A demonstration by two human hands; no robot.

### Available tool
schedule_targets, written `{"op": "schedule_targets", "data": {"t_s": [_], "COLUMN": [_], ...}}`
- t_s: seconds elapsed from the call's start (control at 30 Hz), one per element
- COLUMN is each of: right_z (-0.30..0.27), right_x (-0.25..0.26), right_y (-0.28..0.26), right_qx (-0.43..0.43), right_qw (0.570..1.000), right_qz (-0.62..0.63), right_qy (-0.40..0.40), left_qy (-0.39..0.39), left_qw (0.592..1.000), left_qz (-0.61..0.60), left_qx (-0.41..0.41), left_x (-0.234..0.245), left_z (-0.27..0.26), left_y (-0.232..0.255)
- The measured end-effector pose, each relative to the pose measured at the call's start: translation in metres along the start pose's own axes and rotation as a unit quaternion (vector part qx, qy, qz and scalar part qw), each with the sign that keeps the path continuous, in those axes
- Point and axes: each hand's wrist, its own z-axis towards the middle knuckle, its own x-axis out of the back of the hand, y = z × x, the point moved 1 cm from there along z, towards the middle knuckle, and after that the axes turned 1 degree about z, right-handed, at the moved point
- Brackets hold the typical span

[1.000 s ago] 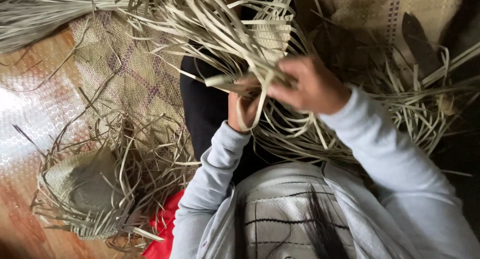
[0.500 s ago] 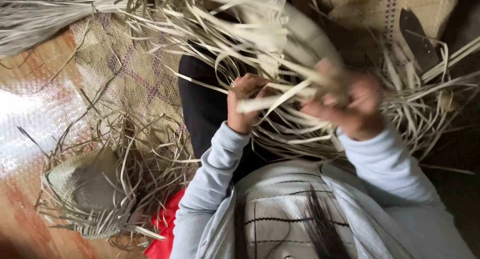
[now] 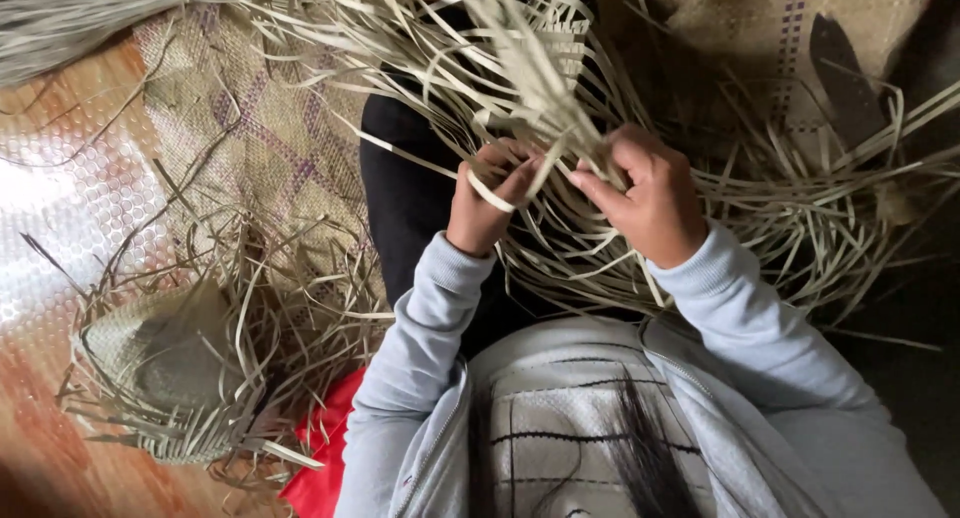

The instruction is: Hand-weaving dried plant fibers into a mat or basket while sitting on the floor

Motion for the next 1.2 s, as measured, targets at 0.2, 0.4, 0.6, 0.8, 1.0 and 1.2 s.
{"op": "schedule_targets", "data": {"t_s": [0.2,0.4,0.6,0.8,1.0,1.2], "right_z": [0.001,0.002,0.024,0.043,0.082,0.08], "right_x": [-0.005,-0.011,0.003,-0.001,0.026,0.006], "right_y": [0.007,0.02,-0.015,0.004,-0.015,0.002], "right_qx": [0.001,0.06,-0.039,-0.117,0.097,-0.075], "right_qw": [0.997,0.991,0.986,0.943,0.921,0.959], "right_qz": [-0.022,-0.087,0.076,0.229,0.285,0.013], "right_qy": [-0.075,-0.087,-0.141,-0.212,-0.246,-0.271], "left_qy": [0.011,0.022,0.003,0.017,-0.051,-0.049], "left_qw": [0.999,0.989,0.973,0.964,0.987,0.983], "left_qz": [0.03,0.138,0.183,0.231,0.142,0.137], "left_qx": [-0.017,-0.049,-0.143,-0.13,-0.059,-0.109], "left_x": [-0.006,-0.01,-0.01,-0.015,-0.012,-0.004], "left_z": [-0.001,0.001,0.0,0.002,0.005,0.009], "left_y": [0.01,0.034,0.026,0.025,0.037,0.029]}}
